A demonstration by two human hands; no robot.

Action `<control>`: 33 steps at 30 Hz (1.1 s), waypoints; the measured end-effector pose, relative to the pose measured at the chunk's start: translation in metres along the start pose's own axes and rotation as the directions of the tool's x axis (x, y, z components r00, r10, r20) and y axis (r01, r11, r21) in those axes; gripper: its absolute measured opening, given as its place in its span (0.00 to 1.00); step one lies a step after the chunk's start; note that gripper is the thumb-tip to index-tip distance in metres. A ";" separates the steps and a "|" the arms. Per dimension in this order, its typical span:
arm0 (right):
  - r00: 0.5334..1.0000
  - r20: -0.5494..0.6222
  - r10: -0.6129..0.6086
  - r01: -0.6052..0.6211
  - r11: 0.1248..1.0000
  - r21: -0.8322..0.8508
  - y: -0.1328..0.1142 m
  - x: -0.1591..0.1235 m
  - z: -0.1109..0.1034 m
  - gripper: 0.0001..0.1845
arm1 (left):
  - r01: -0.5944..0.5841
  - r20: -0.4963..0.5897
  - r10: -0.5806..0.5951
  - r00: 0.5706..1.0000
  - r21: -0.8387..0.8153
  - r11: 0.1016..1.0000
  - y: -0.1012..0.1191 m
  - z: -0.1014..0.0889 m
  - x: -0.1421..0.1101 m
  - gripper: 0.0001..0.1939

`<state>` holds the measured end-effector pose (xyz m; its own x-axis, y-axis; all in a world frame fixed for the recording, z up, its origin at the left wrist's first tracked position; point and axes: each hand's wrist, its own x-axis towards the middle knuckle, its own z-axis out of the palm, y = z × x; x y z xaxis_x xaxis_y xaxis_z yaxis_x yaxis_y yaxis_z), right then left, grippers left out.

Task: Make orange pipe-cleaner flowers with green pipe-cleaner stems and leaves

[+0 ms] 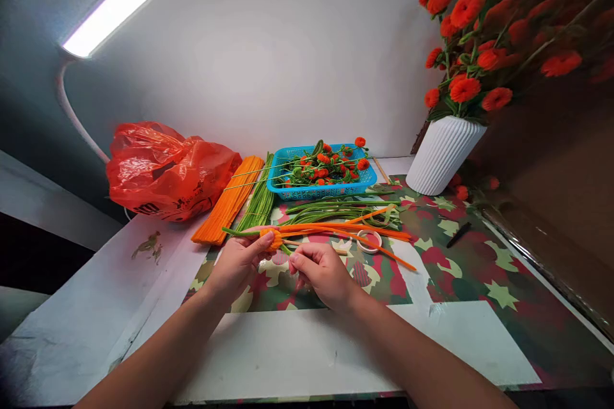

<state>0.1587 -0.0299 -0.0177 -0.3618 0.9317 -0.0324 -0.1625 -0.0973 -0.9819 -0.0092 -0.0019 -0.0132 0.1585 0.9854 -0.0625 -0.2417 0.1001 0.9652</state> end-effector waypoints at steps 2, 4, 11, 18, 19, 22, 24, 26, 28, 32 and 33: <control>1.000 0.007 0.011 -0.011 1.000 0.021 0.001 0.000 0.000 0.18 | 0.013 0.016 -0.013 1.000 -0.008 1.000 0.001 0.000 0.000 0.13; 1.000 0.007 0.027 -0.027 0.997 0.076 0.001 -0.001 0.000 0.19 | 0.056 0.029 -0.055 0.998 -0.042 0.998 0.003 0.001 -0.001 0.14; 0.995 -0.019 0.097 -0.092 0.977 0.193 0.001 -0.002 -0.002 0.17 | 0.093 0.011 -0.092 0.996 -0.162 0.982 0.004 0.007 -0.001 0.20; 0.997 0.042 0.066 -0.069 0.994 0.080 0.005 0.000 0.001 0.21 | 0.073 0.143 -0.071 0.987 -0.010 0.997 -0.004 0.006 -0.005 0.15; 0.997 0.045 0.065 -0.068 0.996 0.060 0.005 0.000 0.001 0.21 | 0.057 0.138 -0.058 0.989 0.011 0.998 -0.005 0.006 -0.005 0.13; 0.998 0.049 0.040 -0.042 0.998 0.037 0.004 0.000 0.002 0.22 | 0.017 0.089 -0.020 0.996 0.032 0.999 -0.007 0.004 -0.004 0.12; 0.999 0.040 0.017 -0.019 0.999 0.043 0.002 0.000 0.003 0.22 | 0.008 0.057 -0.010 0.998 0.034 0.999 -0.008 0.004 -0.003 0.12; 0.999 0.031 0.009 -0.010 0.999 0.046 0.001 0.000 0.004 0.23 | 0.006 0.027 -0.007 1.000 0.031 1.000 -0.009 0.003 -0.001 0.13; 0.999 0.035 0.011 -0.012 0.999 0.039 0.002 -0.001 0.005 0.23 | 0.003 0.000 -0.003 1.000 0.021 1.000 -0.008 0.002 0.000 0.13; 0.999 0.021 0.029 -0.029 0.999 0.016 0.005 -0.003 0.004 0.21 | 0.070 0.074 -0.069 0.995 -0.013 0.997 -0.002 0.002 -0.001 0.13; 0.999 0.009 0.041 -0.041 0.999 0.019 0.005 -0.003 0.003 0.20 | 0.098 0.096 -0.094 0.991 -0.037 0.994 0.001 0.002 -0.001 0.14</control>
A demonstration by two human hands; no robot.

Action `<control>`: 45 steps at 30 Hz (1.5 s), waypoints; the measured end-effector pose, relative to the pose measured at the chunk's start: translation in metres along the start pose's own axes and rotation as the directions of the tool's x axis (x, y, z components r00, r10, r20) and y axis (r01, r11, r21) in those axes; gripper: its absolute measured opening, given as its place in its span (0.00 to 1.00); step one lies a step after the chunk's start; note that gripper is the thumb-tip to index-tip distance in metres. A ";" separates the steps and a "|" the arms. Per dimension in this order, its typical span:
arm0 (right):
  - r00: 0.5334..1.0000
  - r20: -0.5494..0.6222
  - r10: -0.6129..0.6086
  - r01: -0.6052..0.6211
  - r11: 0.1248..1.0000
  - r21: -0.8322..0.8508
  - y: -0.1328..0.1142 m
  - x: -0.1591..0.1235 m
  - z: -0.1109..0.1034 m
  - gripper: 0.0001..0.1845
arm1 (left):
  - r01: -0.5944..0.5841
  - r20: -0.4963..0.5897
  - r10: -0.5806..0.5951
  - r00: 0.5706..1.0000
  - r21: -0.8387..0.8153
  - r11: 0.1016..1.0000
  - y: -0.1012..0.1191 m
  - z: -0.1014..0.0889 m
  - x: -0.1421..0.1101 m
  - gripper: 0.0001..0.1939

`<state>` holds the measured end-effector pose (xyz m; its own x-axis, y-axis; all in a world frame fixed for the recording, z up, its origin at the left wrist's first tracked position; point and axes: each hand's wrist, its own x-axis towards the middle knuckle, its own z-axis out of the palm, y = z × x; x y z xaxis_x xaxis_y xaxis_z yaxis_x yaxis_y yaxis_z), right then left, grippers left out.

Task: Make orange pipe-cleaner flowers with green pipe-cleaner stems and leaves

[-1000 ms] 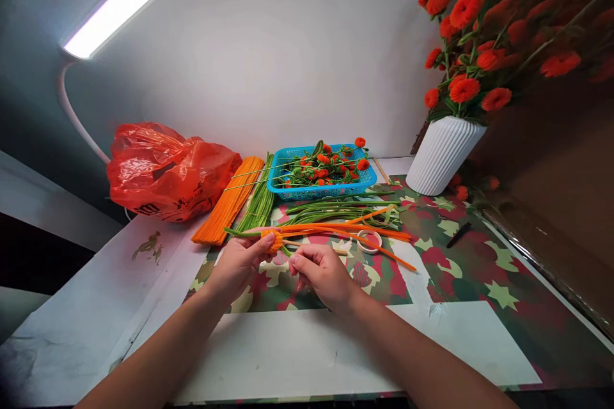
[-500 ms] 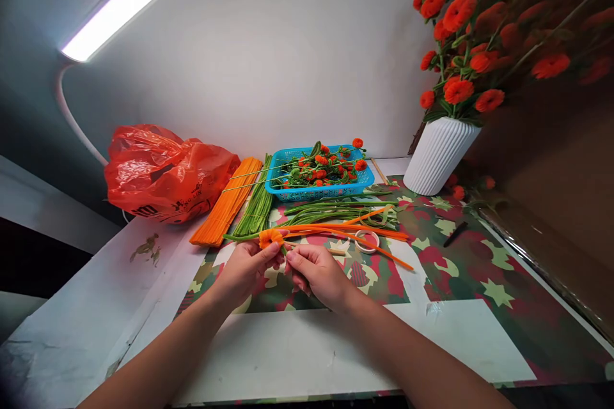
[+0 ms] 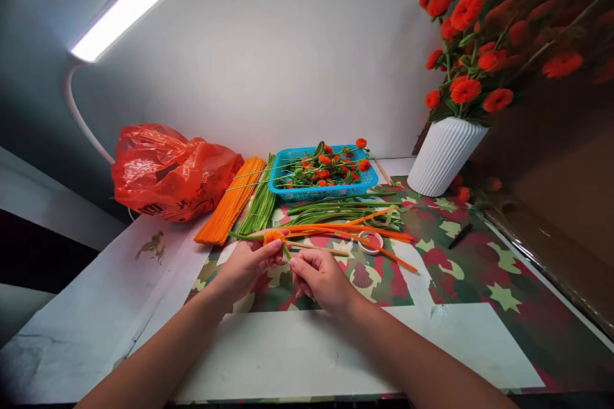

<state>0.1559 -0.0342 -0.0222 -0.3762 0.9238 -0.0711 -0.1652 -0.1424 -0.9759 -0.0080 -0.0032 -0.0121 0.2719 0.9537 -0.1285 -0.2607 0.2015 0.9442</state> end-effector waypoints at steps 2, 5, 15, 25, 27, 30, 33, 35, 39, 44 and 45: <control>0.999 -0.018 0.036 -0.036 0.999 0.024 0.000 0.000 -0.002 0.18 | 0.059 0.023 -0.057 0.998 -0.082 0.995 0.004 0.001 0.000 0.16; 0.996 0.008 0.090 -0.090 0.993 0.074 -0.002 0.001 -0.004 0.17 | 0.087 0.010 -0.087 0.996 -0.137 0.987 0.006 0.002 0.000 0.22; 0.993 0.088 0.083 -0.095 0.984 0.148 0.003 0.005 -0.001 0.23 | -0.176 -0.052 0.221 0.974 0.445 0.878 0.001 0.000 -0.005 0.27; 0.983 0.156 0.095 -0.123 0.975 0.185 0.008 0.007 0.007 0.22 | 0.012 -0.258 0.008 0.966 0.075 0.997 -0.007 0.006 0.008 0.29; 0.983 0.156 0.096 -0.124 0.976 0.179 0.009 0.007 0.008 0.23 | 0.007 -0.283 0.004 0.959 0.038 0.999 -0.006 0.006 0.009 0.29; 0.980 0.170 0.102 -0.132 0.976 0.174 0.011 0.005 0.007 0.23 | 0.000 -0.273 -0.004 0.962 -0.017 1.000 -0.003 0.007 0.008 0.29; 0.988 0.134 0.079 -0.107 0.971 0.215 0.012 0.004 0.005 0.23 | 0.037 -0.106 -0.048 0.993 -0.110 0.993 -0.005 0.008 0.004 0.28; 0.994 0.100 0.049 -0.072 0.968 0.240 0.012 0.004 0.003 0.23 | 0.051 -0.033 -0.054 0.998 -0.096 0.994 -0.009 0.008 0.002 0.28; 0.996 0.085 0.027 -0.047 0.969 0.241 0.010 0.005 0.002 0.22 | -0.042 -0.122 0.058 0.991 0.130 0.991 -0.015 0.006 -0.002 0.23; 0.988 0.143 0.054 -0.092 0.957 0.274 0.014 0.007 0.003 0.22 | -0.104 -0.178 0.154 0.972 0.264 0.959 -0.015 0.004 0.000 0.25; 0.985 0.163 0.051 -0.098 0.951 0.295 0.015 0.008 0.003 0.22 | -0.123 -0.188 0.172 0.967 0.247 0.961 -0.014 0.005 0.002 0.25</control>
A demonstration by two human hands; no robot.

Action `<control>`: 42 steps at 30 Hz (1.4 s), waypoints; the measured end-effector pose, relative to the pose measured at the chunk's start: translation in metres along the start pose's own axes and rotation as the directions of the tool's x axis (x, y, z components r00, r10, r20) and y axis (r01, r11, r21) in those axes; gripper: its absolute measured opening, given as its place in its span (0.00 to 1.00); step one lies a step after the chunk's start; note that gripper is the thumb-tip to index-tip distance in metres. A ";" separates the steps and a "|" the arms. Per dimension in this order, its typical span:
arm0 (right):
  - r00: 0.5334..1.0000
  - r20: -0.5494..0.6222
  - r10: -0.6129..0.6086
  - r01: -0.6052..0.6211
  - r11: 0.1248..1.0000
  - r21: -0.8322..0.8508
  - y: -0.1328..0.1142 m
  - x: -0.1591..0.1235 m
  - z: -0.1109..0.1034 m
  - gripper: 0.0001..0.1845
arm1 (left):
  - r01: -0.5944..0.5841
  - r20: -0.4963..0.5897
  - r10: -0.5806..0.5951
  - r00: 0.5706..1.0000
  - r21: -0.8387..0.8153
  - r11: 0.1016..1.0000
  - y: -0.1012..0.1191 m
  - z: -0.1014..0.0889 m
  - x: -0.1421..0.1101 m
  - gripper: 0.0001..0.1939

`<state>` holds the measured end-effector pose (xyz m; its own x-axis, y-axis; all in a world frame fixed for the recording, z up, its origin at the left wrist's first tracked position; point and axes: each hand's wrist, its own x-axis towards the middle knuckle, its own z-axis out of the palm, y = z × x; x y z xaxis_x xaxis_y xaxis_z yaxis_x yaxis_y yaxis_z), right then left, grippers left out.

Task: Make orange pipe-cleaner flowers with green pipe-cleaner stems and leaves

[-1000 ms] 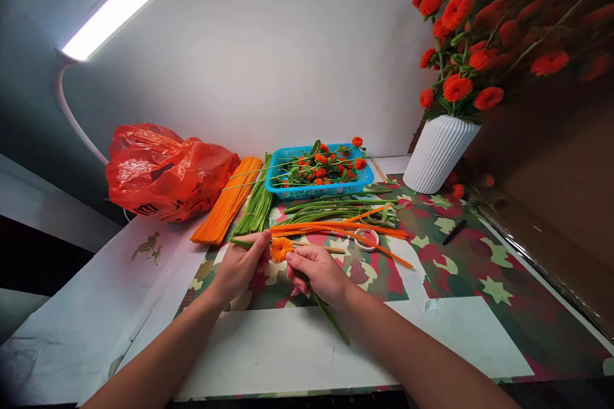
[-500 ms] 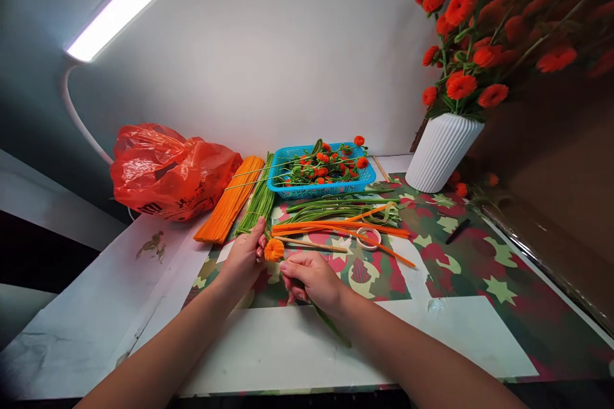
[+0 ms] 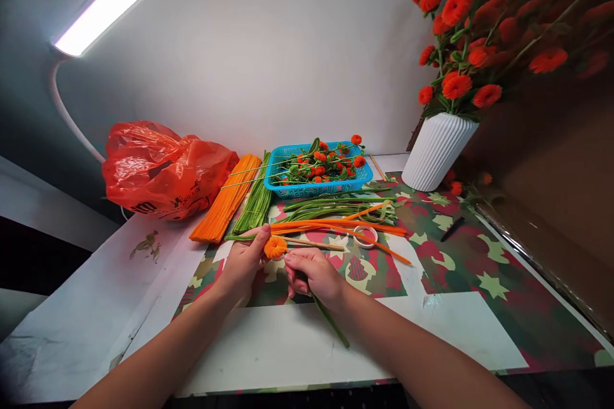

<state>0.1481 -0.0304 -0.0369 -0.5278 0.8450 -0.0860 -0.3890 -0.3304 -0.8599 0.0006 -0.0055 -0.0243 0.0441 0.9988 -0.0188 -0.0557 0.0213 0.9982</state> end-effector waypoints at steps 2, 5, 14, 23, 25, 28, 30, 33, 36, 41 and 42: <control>0.999 0.033 -0.005 0.004 0.999 0.042 0.002 0.001 0.000 0.23 | -0.019 -0.023 0.018 1.000 -0.063 0.998 0.000 0.002 0.003 0.25; 0.999 0.050 -0.016 0.013 0.998 0.065 0.001 0.002 0.000 0.23 | 0.000 -0.013 -0.002 1.000 -0.185 0.983 0.002 0.005 0.004 0.24; 0.993 -0.069 -0.096 0.077 0.970 -0.232 -0.013 -0.009 0.005 0.24 | 0.360 0.328 -0.282 0.902 -0.210 0.909 0.013 -0.006 -0.001 0.19; 0.990 -0.094 -0.109 0.084 0.968 -0.235 -0.013 -0.008 0.003 0.21 | 0.374 0.386 -0.293 0.875 -0.153 0.915 0.016 -0.014 0.000 0.13; 0.991 -0.088 -0.100 0.077 0.969 -0.236 -0.012 -0.008 0.003 0.21 | 0.353 0.382 -0.277 0.882 -0.144 0.925 0.013 -0.015 0.000 0.11; 0.991 -0.089 -0.101 0.077 0.968 -0.239 -0.012 -0.009 0.002 0.21 | 0.328 0.373 -0.259 0.891 -0.136 0.935 0.009 -0.017 0.000 0.10; 0.990 -0.092 -0.104 0.079 0.968 -0.239 -0.011 -0.008 0.001 0.21 | 0.337 0.363 -0.268 0.892 -0.143 0.930 0.008 -0.017 0.000 0.10; 0.988 -0.104 -0.111 0.086 0.971 -0.222 -0.009 -0.008 0.000 0.21 | 0.359 0.373 -0.281 0.884 -0.161 0.919 0.011 -0.016 0.000 0.11; 0.985 -0.132 -0.112 0.085 0.977 -0.196 -0.009 -0.007 -0.001 0.20 | 0.406 0.396 -0.304 0.867 -0.206 0.890 0.014 -0.013 0.000 0.16; 0.987 -0.130 -0.091 0.068 0.982 -0.174 -0.011 -0.007 0.000 0.20 | 0.441 0.381 -0.334 0.862 -0.241 0.864 0.016 -0.011 0.001 0.17; 0.989 -0.123 -0.086 0.064 0.983 -0.175 -0.012 -0.007 0.001 0.21 | 0.447 0.377 -0.342 0.861 -0.239 0.862 0.016 -0.011 0.001 0.17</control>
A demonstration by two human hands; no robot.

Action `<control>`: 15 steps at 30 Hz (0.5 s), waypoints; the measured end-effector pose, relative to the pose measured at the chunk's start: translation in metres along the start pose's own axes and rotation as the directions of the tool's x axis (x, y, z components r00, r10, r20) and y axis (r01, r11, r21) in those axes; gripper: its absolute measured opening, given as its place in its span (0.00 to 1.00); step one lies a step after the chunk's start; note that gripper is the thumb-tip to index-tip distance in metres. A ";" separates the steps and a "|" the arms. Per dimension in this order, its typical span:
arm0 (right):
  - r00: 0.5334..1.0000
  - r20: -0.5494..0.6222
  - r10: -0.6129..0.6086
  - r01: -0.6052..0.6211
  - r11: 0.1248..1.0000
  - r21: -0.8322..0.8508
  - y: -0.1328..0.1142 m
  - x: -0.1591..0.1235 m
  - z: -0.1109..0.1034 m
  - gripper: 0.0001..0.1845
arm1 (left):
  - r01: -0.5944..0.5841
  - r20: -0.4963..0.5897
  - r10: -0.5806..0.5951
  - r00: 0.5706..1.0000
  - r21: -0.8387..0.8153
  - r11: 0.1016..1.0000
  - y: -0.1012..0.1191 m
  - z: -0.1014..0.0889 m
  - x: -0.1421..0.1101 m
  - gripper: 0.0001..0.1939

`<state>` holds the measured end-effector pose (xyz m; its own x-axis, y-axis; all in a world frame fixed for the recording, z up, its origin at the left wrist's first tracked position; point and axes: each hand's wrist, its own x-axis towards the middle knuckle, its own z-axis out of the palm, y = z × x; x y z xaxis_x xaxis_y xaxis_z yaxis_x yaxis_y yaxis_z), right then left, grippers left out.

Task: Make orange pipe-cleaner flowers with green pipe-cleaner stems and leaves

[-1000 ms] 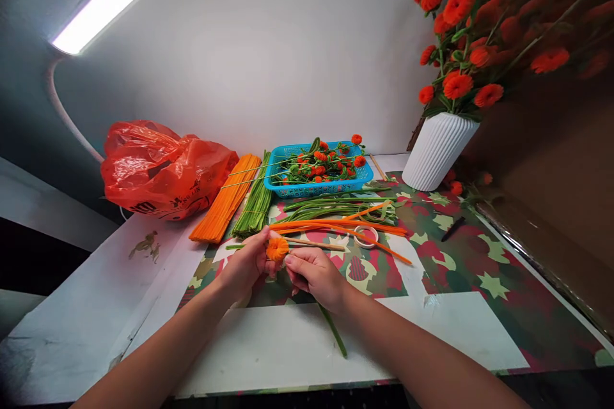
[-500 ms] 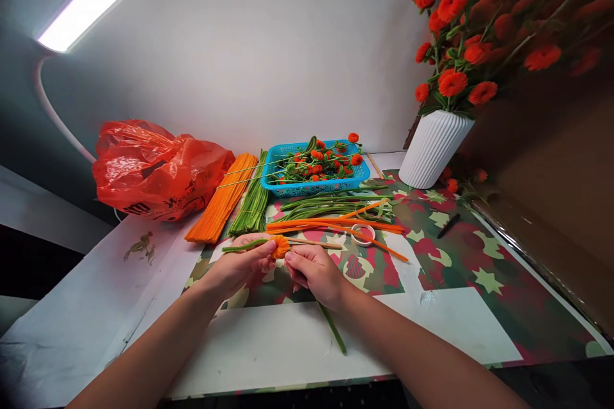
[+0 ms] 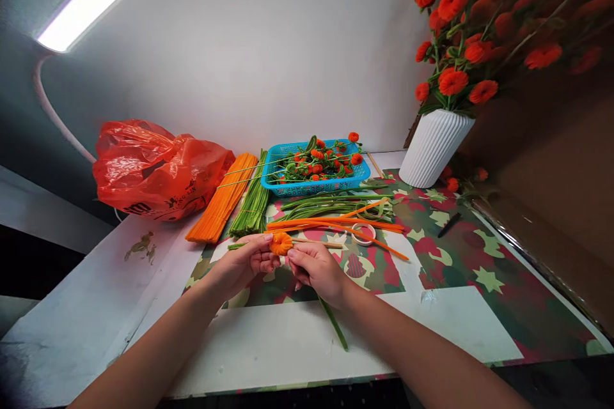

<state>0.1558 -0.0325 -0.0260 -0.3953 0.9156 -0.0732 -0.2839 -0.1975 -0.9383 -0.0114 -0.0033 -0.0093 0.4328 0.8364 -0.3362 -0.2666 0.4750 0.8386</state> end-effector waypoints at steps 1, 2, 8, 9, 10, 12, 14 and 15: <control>1.000 0.007 0.004 -0.004 1.000 -0.004 0.000 0.000 0.000 0.21 | 0.005 -0.010 -0.005 1.000 0.003 1.000 0.000 0.000 0.000 0.17; 1.000 0.015 0.006 -0.006 1.000 -0.008 0.000 0.000 0.000 0.20 | 0.005 -0.024 -0.005 1.000 0.007 1.000 0.000 0.000 0.000 0.17; 0.999 0.050 0.016 -0.014 0.999 -0.030 0.007 0.001 0.000 0.19 | -0.076 -0.077 0.086 0.993 0.125 0.989 -0.002 0.005 -0.002 0.15; 0.998 0.054 0.021 -0.019 0.999 -0.035 0.008 0.001 0.000 0.18 | -0.094 -0.085 0.109 0.990 0.165 0.982 -0.003 0.006 -0.003 0.15; 0.998 0.059 0.025 -0.022 0.999 -0.044 0.009 0.001 0.000 0.18 | -0.117 -0.093 0.139 0.986 0.205 0.972 -0.003 0.007 -0.003 0.14; 0.998 0.059 0.021 -0.017 0.998 -0.068 0.008 0.000 0.001 0.19 | -0.167 -0.102 0.199 0.975 0.257 0.952 -0.003 0.007 -0.004 0.14; 1.000 0.003 -0.016 0.016 0.993 -0.120 0.003 -0.001 0.001 0.19 | -0.198 -0.103 0.227 0.969 0.235 0.952 -0.003 0.008 -0.004 0.15; 0.997 -0.048 -0.059 0.049 0.982 -0.181 -0.001 -0.002 0.000 0.20 | -0.196 -0.108 0.219 0.970 0.191 0.962 -0.002 0.008 -0.004 0.16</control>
<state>0.1566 -0.0346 -0.0252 -0.3357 0.9414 -0.0340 -0.1403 -0.0857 -0.9864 -0.0052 -0.0099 -0.0065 0.2683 0.9446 -0.1890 -0.1765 0.2411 0.9543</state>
